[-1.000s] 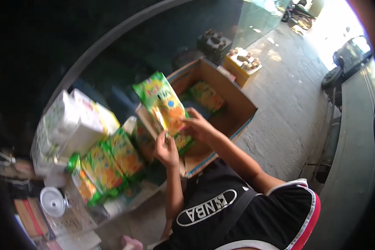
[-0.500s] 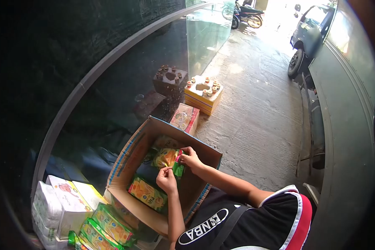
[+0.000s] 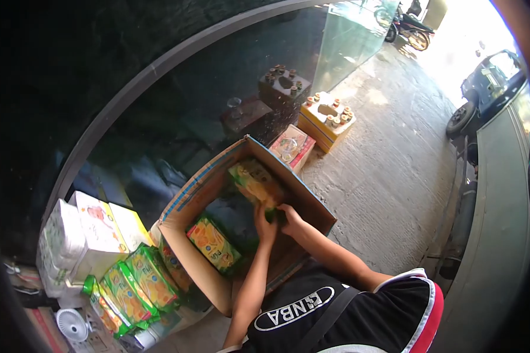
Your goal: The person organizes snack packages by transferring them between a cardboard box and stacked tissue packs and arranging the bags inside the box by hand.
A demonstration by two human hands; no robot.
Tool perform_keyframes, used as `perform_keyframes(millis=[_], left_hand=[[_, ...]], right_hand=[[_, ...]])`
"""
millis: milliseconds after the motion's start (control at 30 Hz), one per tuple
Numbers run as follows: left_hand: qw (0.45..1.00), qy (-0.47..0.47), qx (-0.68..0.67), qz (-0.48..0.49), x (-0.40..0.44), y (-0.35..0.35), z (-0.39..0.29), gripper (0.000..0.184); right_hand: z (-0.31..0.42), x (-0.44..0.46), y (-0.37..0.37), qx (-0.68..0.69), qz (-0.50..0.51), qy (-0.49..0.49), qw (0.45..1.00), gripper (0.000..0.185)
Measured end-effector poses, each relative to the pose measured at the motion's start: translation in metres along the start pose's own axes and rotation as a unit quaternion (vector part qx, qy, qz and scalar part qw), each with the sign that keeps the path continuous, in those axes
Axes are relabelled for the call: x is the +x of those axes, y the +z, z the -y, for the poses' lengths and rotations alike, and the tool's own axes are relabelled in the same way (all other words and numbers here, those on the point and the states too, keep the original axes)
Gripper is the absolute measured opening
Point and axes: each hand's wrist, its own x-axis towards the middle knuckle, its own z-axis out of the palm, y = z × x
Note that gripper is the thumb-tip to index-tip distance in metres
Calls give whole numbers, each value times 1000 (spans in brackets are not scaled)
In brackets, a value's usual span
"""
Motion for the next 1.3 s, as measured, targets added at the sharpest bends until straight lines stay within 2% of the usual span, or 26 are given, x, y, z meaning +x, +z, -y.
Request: perform_keyframes(millis=[33,100,133,200,233,300,333,400,533,600,633,667,700,733,833,867,900,933,1000,1033,1067,1100,1133,1200,1267,1300], left_hand=[[1000,-5,5,-3,-3,4,3,53],[967,-141,-184,101,-15,11,6,66],[967,-147,-180,101,-19,11,10,66],[937,-183,-285,89,-20,15,25,70],[937,-186,-281,88,-25,23,42,70],[920,-270,-275,67,-36,31,67,66],[920,-274,-274,65,-40,32,71,66],[903,-341,-257,48,-40,32,77,73],[870,-382,-312,0,8,9,15,77],[859,-446,-244,65,25,-3,-8,70],[858,-447,-245,65,22,6,6,70],[880,-410,-228,76,20,16,18,65],[900,-372,-209,88,19,21,24,60],[900,-371,-210,90,17,24,30,60],[891,-378,-229,104,13,30,44,53],[874,-381,-279,115,11,29,50,55],[855,-381,-327,126,12,30,53,56],[857,-376,-329,130,15,24,42,56],[871,-418,-239,98,16,12,19,53],[873,-413,-241,99,11,19,32,53],[898,-373,-206,109,2,32,59,51],[920,-333,-170,117,-5,38,75,49],[921,-329,-174,113,-11,30,75,49],[895,-288,-309,142,-25,9,75,44],[874,-396,-261,106,-38,-11,68,40],[899,-357,-232,104,-50,-15,88,38]], right_hand=[[-2,-6,0,-16,-62,3,998,27],[-5,3,-1,-38,-67,34,996,28],[-7,6,0,-56,-70,55,994,30],[-11,7,-1,-57,-60,30,996,32],[-12,11,-4,-61,-52,33,996,32],[-10,16,-8,-55,-62,61,995,31],[-9,16,-10,-57,-62,64,994,31],[-9,12,-11,-24,-55,25,998,28],[-7,6,-5,-23,-16,9,1000,23],[-10,9,-10,-32,-18,48,998,27],[-9,9,-10,-38,-22,19,999,28],[-8,7,-10,-44,-26,-10,999,30],[-9,11,-13,-44,-28,-11,999,30],[-10,16,-17,-22,-18,12,1000,32],[-9,18,-20,-5,-15,32,999,33],[-9,17,-18,-8,-19,37,999,33],[-6,13,-16,8,2,84,996,25],[-6,14,-14,10,4,78,997,25],[-8,13,-12,-22,-42,29,998,22],[-6,0,-9,-85,0,23,996,22],[-6,-7,-9,-88,2,17,996,22],[-10,-14,-11,-267,49,-150,951,22],[-10,-24,-8,-430,93,-306,844,21],[4,-55,-1,-469,110,-306,821,19],[23,-84,14,-495,78,-461,732,18],[34,-84,18,-516,26,-573,637,18]])
